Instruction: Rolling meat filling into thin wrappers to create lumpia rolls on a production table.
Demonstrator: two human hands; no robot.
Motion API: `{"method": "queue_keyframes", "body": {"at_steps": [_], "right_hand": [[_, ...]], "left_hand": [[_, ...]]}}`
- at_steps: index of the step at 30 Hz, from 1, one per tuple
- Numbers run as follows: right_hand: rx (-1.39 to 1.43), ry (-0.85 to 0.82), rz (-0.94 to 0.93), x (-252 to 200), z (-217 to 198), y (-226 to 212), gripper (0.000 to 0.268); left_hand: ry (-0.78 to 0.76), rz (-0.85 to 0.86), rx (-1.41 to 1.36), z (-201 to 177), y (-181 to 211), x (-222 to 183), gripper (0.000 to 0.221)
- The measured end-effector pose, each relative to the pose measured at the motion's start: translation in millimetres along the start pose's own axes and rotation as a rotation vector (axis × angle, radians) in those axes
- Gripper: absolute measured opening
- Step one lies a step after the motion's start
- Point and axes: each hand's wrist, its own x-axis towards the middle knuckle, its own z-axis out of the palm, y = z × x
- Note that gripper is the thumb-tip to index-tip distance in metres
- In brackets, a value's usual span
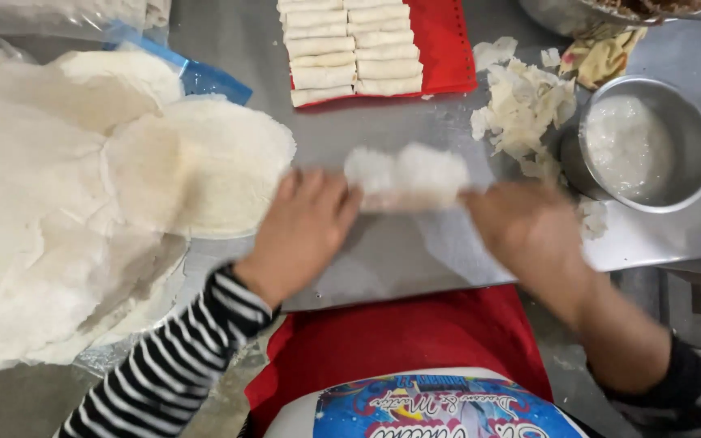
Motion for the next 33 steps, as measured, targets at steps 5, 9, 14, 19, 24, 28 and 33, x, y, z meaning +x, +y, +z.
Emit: {"method": "queue_keyframes", "body": {"at_steps": [5,9,14,19,24,28,33], "right_hand": [[0.293,-0.099,0.109,-29,15,-38,0.026],[0.497,0.166,0.000,10,11,-59,0.018],[0.520,0.197,-0.008,-3,43,-78,0.047],[1.014,0.101,0.172,-7,39,-56,0.065],[1.142,0.072,0.103,19,73,-45,0.062],[0.626,-0.063,-0.158,51,113,-25,0.065],[0.387,-0.092,-0.196,42,103,-18,0.075]], "left_hand": [[-0.136,0.015,-0.093,17,32,-52,0.031],[-0.082,-0.108,-0.071,17,37,-57,0.026],[0.212,-0.338,-0.676,9,73,-22,0.030],[0.235,0.056,-0.237,55,74,-20,0.035],[0.250,0.086,-0.211,60,78,-21,0.033],[0.255,0.074,-0.207,68,78,-25,0.033],[0.269,0.071,-0.236,70,77,-27,0.035]]}}
